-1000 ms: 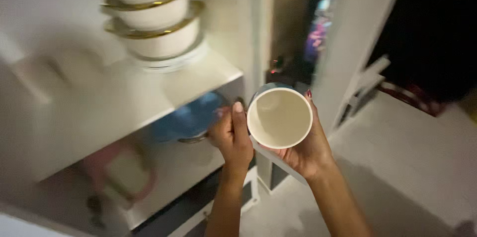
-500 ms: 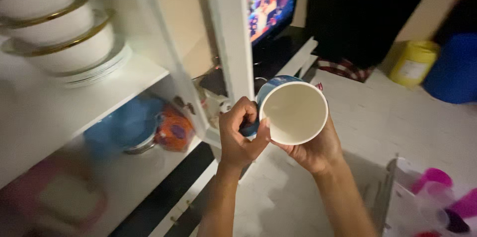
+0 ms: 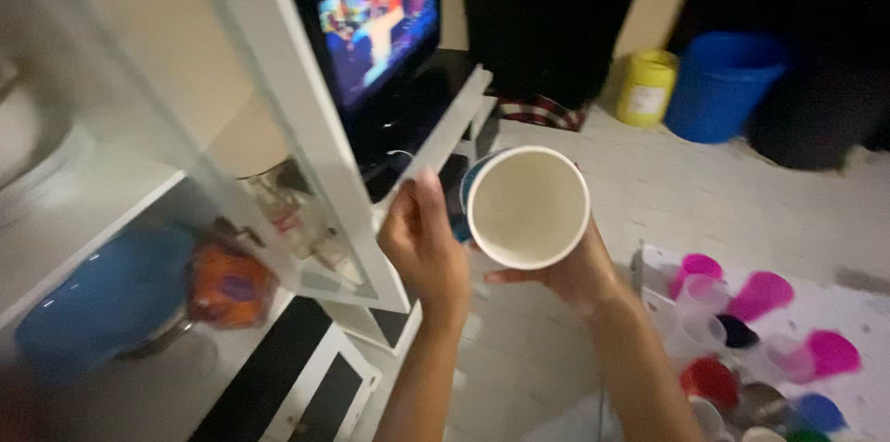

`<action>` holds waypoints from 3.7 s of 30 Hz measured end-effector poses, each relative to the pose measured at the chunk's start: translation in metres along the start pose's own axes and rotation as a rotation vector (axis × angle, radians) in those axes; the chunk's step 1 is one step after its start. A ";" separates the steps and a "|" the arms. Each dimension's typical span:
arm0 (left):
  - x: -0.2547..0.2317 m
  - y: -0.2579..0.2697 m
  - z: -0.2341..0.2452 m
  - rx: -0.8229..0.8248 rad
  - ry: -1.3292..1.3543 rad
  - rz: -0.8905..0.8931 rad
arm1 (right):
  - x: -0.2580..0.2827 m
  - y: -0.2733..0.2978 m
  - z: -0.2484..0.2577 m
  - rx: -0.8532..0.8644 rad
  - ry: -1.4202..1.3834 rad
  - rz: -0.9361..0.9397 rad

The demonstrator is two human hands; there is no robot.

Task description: The person takes cups and mugs from a cabinet and arranges them in rows on a table, including clear plastic cups and various ceramic mugs.

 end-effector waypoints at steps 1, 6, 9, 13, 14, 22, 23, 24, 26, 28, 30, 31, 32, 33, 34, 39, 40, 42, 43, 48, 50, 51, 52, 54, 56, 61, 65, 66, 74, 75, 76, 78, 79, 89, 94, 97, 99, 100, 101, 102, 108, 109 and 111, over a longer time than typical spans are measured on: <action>0.011 -0.007 -0.002 -0.037 0.055 0.058 | 0.011 0.003 0.013 -0.056 0.182 0.025; 0.051 -0.020 -0.036 -0.026 0.116 0.309 | 0.044 0.039 0.068 -0.521 0.482 -0.019; 0.068 -0.008 -0.073 0.118 0.133 0.385 | 0.089 0.067 0.031 -0.342 0.636 0.205; 0.074 0.007 -0.114 0.290 0.246 0.397 | 0.111 0.085 0.003 -0.314 0.683 0.160; 0.078 0.010 -0.123 0.337 0.240 0.432 | 0.111 0.093 0.003 -0.387 0.708 0.113; 0.097 0.043 -0.167 0.561 0.312 0.515 | 0.114 0.157 0.020 -0.725 1.034 -0.022; 0.095 0.046 -0.172 0.592 0.335 0.483 | 0.115 0.162 0.015 -0.732 1.147 -0.018; 0.097 0.051 -0.176 0.623 0.348 0.496 | 0.115 0.169 0.017 -0.770 1.138 -0.020; 0.094 0.065 -0.182 0.723 0.277 0.460 | 0.096 0.174 0.010 -0.659 1.146 -0.151; 0.089 0.075 -0.184 0.778 0.208 0.425 | 0.079 0.178 0.003 -0.732 1.304 -0.332; 0.087 0.086 -0.191 0.828 0.146 0.375 | 0.064 0.181 0.005 -0.797 1.450 -0.530; 0.092 0.097 -0.196 0.876 0.156 0.435 | 0.058 0.189 0.009 -0.870 1.451 -0.633; 0.096 0.110 -0.201 0.925 0.165 0.495 | 0.052 0.200 0.011 -0.942 1.445 -0.736; 0.096 0.119 -0.205 0.956 0.183 0.502 | 0.050 0.207 0.008 -0.978 1.427 -0.748; 0.093 0.126 -0.206 0.966 0.228 0.486 | 0.052 0.208 0.000 -0.968 1.431 -0.649; 0.092 0.175 -0.224 1.169 0.415 0.631 | 0.047 0.245 -0.007 -1.131 1.305 -0.599; 0.090 0.188 -0.230 1.238 0.499 0.685 | 0.048 0.251 -0.008 -1.146 1.314 -0.559; 0.086 0.206 -0.239 1.316 0.588 0.738 | 0.050 0.266 -0.006 -1.172 1.322 -0.518; 0.086 0.212 -0.241 1.358 0.547 0.732 | 0.052 0.267 -0.006 -1.163 1.379 -0.472; 0.082 0.230 -0.255 1.488 0.514 0.768 | 0.058 0.288 0.004 -1.202 1.350 -0.436; 0.084 0.232 -0.260 1.579 0.336 0.704 | 0.068 0.289 0.010 -1.207 1.394 -0.423; 0.083 0.234 -0.264 1.587 0.336 0.703 | 0.070 0.290 0.014 -1.215 1.389 -0.421; 0.083 0.237 -0.268 1.601 0.305 0.689 | 0.067 0.299 0.023 -1.279 1.346 -0.544; 0.084 0.248 -0.277 1.625 0.269 0.677 | 0.066 0.317 0.035 -1.346 1.286 -0.667; 0.095 0.267 -0.285 1.708 0.036 0.624 | 0.071 0.326 0.044 -1.338 1.367 -0.651; 0.080 0.330 -0.328 1.777 0.150 0.355 | 0.059 0.393 0.087 -1.398 1.306 -0.657; 0.073 0.412 -0.357 1.936 0.220 0.295 | 0.036 0.481 0.132 -1.605 1.189 -0.577; 0.073 0.432 -0.362 1.954 0.221 0.301 | 0.026 0.500 0.146 -1.615 1.170 -0.585; 0.088 0.626 -0.374 2.415 0.117 0.575 | -0.092 0.723 0.232 -2.304 0.564 -0.687; 0.093 0.642 -0.376 2.431 0.105 0.581 | -0.105 0.740 0.248 -2.304 0.540 -0.693; 0.108 0.661 -0.368 2.503 -0.055 0.651 | -0.120 0.760 0.259 -2.362 0.451 -0.684; 0.130 0.697 -0.360 2.582 -0.221 0.728 | -0.145 0.794 0.286 -2.423 0.347 -0.690; 0.133 0.712 -0.371 2.535 -0.089 0.731 | -0.158 0.808 0.301 -2.453 0.277 -0.714; 0.160 0.810 -0.402 2.516 0.016 0.690 | -0.279 0.885 0.391 -2.469 -0.593 -0.481; 0.168 0.841 -0.406 2.591 -0.059 0.601 | -0.278 0.918 0.424 -2.410 -0.299 -0.759; 0.168 0.848 -0.418 2.576 -0.063 0.571 | -0.270 0.914 0.428 -2.424 -0.345 -0.763; 0.169 0.850 -0.423 2.581 -0.099 0.563 | -0.266 0.913 0.428 -2.430 -0.347 -0.762; 0.170 0.850 -0.423 2.575 -0.098 0.604 | -0.263 0.913 0.427 -2.430 -0.287 -0.789; 0.172 0.850 -0.424 2.565 -0.096 0.646 | -0.259 0.915 0.428 -2.429 -0.222 -0.815; 0.174 0.851 -0.425 2.563 -0.097 0.645 | -0.259 0.916 0.428 -2.428 -0.219 -0.813; 0.176 0.842 -0.429 2.546 -0.096 0.631 | -0.256 0.918 0.417 -2.326 0.016 -1.091; 0.177 0.839 -0.429 2.545 -0.113 0.665 | -0.252 0.918 0.417 -2.306 0.099 -1.090; 0.180 0.832 -0.429 2.539 -0.130 0.699 | -0.247 0.917 0.414 -2.281 0.186 -1.086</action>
Point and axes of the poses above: each hand's wrist, its own y-axis away from the middle knuckle, its own z-axis out of the back of the hand, x = y × z, the point moved 10 cm from there along -y, towards the middle knuckle, and after that the axes turned 12 degrees about x, right-handed, at the moved point
